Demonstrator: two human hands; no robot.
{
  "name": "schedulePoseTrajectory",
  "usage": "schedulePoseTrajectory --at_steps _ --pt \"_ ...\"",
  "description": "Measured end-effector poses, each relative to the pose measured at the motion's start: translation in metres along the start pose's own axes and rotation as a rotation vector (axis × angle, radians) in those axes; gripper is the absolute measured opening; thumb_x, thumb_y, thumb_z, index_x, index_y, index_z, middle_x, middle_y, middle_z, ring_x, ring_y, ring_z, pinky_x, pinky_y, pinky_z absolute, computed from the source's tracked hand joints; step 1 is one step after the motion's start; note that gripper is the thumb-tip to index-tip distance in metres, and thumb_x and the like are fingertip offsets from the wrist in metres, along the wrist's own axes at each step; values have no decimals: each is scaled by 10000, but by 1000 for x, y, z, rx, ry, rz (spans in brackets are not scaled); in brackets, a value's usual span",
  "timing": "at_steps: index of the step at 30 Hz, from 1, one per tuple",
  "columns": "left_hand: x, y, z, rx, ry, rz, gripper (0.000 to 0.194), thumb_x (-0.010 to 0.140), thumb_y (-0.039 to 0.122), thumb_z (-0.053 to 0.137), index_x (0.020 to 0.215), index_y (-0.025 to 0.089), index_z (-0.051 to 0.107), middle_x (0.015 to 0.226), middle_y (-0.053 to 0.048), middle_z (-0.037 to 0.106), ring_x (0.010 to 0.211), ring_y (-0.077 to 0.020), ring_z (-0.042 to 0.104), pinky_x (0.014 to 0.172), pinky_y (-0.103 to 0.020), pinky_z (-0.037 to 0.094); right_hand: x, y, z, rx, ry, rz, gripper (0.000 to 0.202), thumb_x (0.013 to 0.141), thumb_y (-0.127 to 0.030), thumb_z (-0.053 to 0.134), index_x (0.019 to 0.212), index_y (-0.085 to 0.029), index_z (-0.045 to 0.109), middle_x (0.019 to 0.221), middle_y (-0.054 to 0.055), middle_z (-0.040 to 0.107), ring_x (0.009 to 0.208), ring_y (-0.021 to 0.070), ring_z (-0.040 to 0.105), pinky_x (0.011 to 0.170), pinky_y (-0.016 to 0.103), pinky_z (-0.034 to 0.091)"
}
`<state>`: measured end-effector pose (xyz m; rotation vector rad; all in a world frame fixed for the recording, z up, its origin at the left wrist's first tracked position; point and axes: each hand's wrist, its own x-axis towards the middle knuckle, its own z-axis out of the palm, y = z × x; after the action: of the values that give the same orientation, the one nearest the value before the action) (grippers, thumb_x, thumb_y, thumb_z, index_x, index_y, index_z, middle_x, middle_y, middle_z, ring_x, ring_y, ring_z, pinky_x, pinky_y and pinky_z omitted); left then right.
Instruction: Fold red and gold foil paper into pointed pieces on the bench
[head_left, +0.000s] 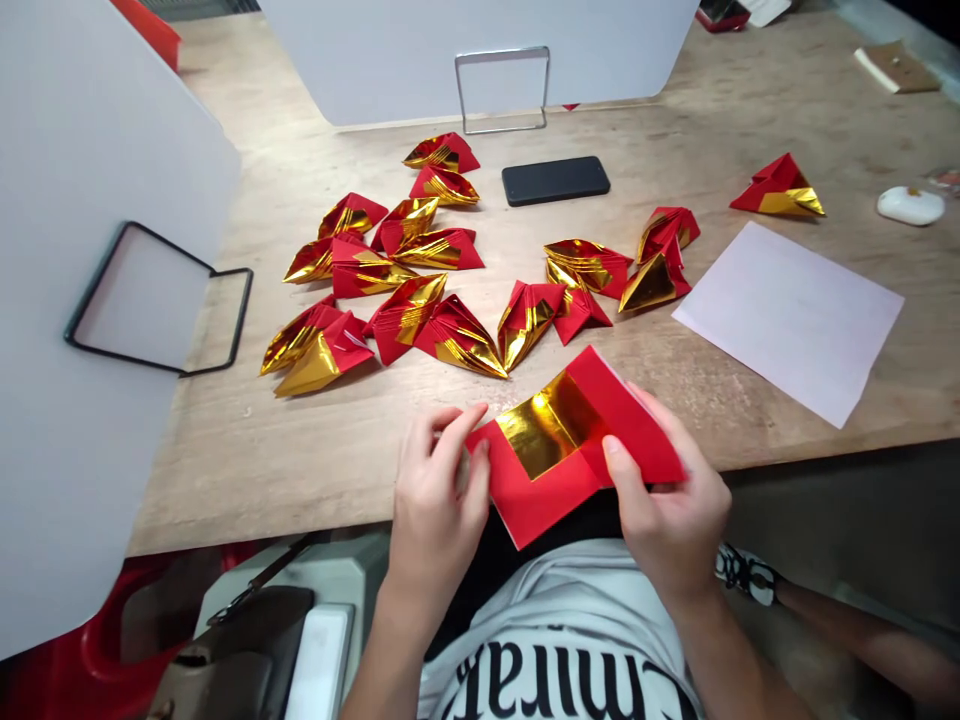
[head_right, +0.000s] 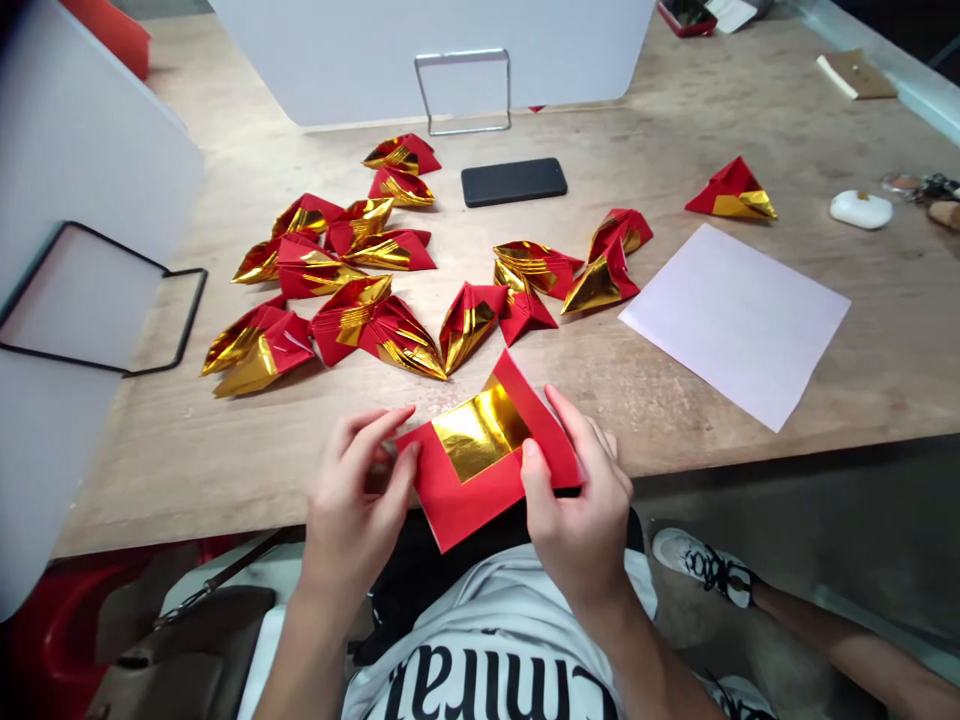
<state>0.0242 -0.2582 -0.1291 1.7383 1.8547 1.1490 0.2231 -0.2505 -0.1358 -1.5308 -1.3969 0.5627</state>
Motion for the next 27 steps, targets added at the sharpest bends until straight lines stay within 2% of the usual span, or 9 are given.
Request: schedulePoseTrajectory --at_steps 3,6,8,11,13,16,19,22,27 --pt "-1 10 5 277 -29 294 419 925 72 586 1297 247 671 1341 -163 616 1240 -330 576 952 -498 558 5 -1 -3 -35 7 3 397 913 -259 689 1310 -243 689 1260 98 732 1147 314 695 1026 481 565" --pt "-3 22 15 265 -220 453 494 958 97 558 1440 201 533 1457 -189 575 1366 -327 537 1055 -512 542 11 -1 -6 -28 27 42 460 885 -295 730 1338 -235 671 1323 93 706 1185 310 680 1042 470 563" --pt "-4 27 23 278 -322 479 502 995 191 555 1488 144 469 1519 -207 534 1421 -337 504 1097 -513 530 19 2 -12 28 15 106 502 876 -333 747 1355 -219 656 1314 105 707 1148 298 697 977 439 598" --pt "-1 26 29 338 -421 491 484 1012 260 543 1462 92 488 1543 -211 517 1447 -359 483 1146 -545 495 39 12 -24 161 -77 215 501 894 -386 736 1356 -213 649 1180 110 743 983 254 737 808 367 627" --pt "4 22 26 352 -470 514 453 1010 247 536 1434 89 519 1559 -211 499 1471 -362 456 1169 -546 476 54 20 -31 186 -147 231 507 895 -391 738 1369 -239 639 1140 94 746 957 234 729 794 353 611" --pt "13 16 19 360 -531 560 410 1012 250 534 1395 105 562 1574 -212 480 1498 -373 414 1159 -542 488 70 25 -38 64 -242 203 543 868 -372 763 1388 -280 634 1150 73 746 972 227 705 816 365 588" --pt "21 12 15 365 -537 596 352 1016 275 539 1325 122 611 1557 -217 500 1463 -381 460 1119 -548 515 78 19 -37 -37 -312 223 532 858 -391 763 1365 -265 663 1103 68 757 931 224 705 800 370 585" --pt "26 11 16 374 -513 610 302 1015 253 531 1275 141 635 1534 -206 530 1415 -382 513 1069 -540 537 83 14 -31 -49 -306 229 478 866 -426 746 1293 -214 711 1000 68 760 857 214 698 783 367 591" --pt "27 6 21 370 -494 594 425 1007 255 550 1420 154 546 1559 -139 525 1413 -350 500 1080 -508 492 89 18 -27 -121 -280 159 271 865 -334 750 1100 -201 765 848 29 712 736 170 644 757 331 573"
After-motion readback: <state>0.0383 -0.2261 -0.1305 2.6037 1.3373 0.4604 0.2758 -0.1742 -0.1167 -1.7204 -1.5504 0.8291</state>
